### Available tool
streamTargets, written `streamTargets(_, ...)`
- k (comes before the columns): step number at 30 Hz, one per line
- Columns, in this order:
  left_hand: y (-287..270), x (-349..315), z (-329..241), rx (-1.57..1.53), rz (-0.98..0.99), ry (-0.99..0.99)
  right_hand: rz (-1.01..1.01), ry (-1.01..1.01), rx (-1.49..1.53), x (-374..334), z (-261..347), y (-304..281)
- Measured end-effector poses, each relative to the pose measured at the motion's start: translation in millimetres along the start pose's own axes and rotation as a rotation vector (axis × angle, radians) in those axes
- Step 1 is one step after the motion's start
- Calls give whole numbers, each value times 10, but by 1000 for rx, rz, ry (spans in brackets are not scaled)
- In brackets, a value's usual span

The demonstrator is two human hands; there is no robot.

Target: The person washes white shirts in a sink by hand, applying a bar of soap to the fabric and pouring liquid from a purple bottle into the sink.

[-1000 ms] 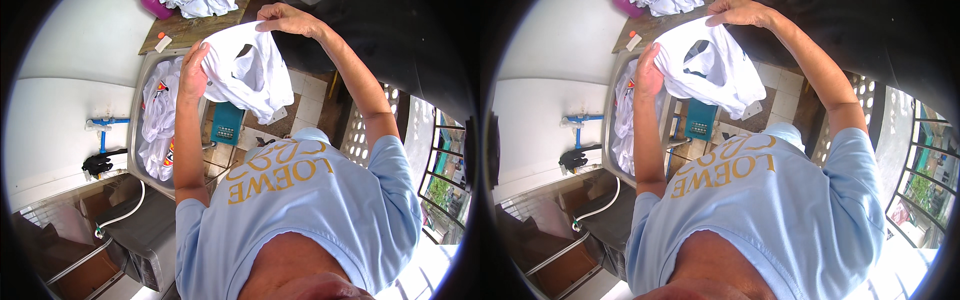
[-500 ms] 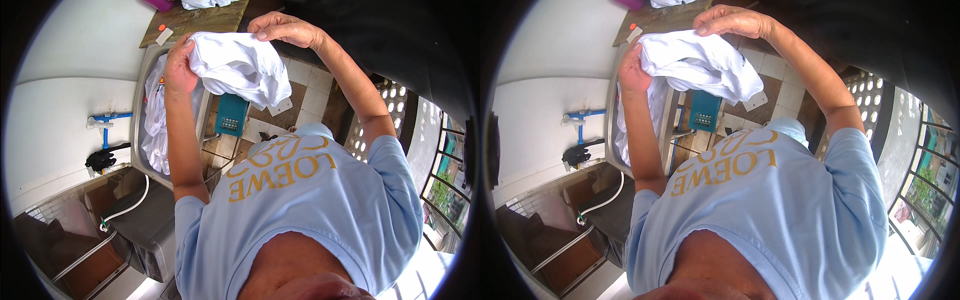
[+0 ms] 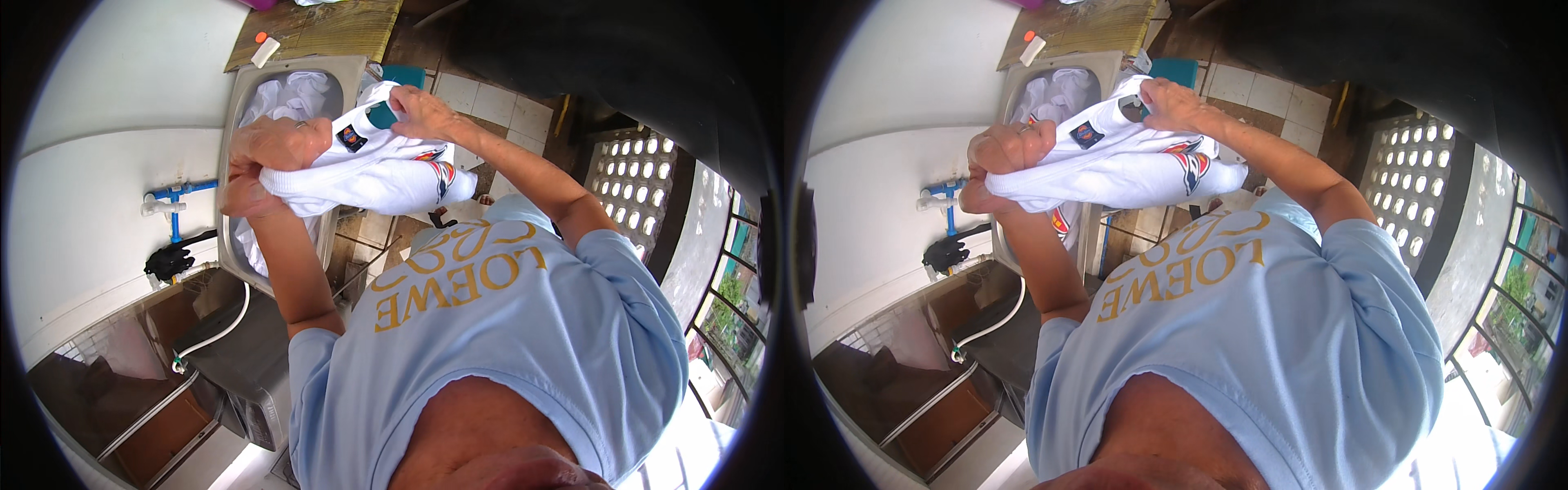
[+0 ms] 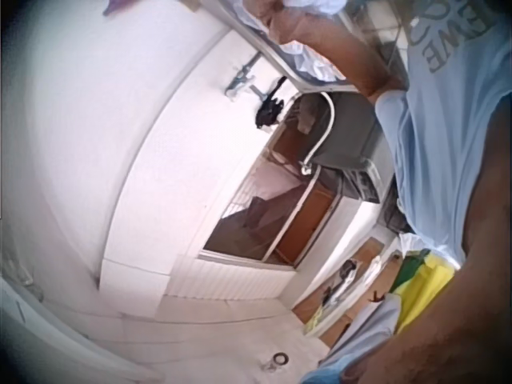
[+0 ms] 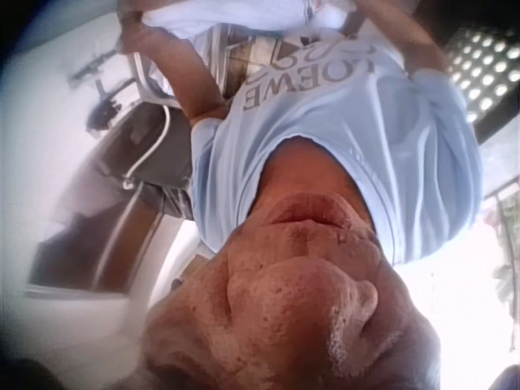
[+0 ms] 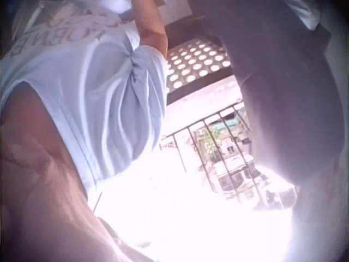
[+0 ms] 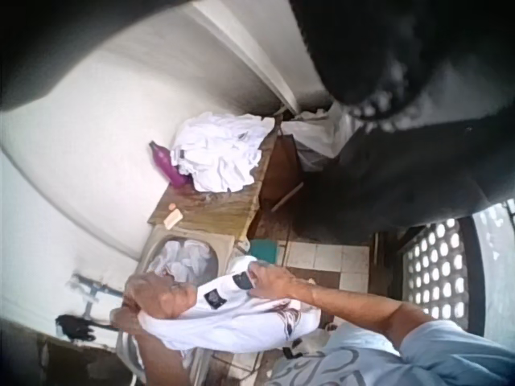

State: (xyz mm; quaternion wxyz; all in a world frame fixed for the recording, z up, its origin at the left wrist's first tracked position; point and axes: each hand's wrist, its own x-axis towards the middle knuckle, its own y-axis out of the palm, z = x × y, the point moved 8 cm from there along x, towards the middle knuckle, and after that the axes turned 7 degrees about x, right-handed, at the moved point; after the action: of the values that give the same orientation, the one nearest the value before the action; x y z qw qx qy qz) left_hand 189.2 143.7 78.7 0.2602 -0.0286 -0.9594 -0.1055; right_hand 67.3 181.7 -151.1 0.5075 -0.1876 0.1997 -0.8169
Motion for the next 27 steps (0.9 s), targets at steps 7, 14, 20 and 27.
streamTargets(7, -456, -580, -305, 198, -146, -6, -261, -40, -78, 136, -215, -698)
streamTargets(14, -1034, -996, -370, 310, -301, -148, -46, -76, -20, 412, -174, -1195)
streamTargets(20, -1271, -1160, -478, 500, -354, -293, 282, -140, 198, 438, 556, -1372)
streamTargets(27, -1438, -1100, -462, 586, -431, -435, 306, 17, 117, 645, 456, -1487)
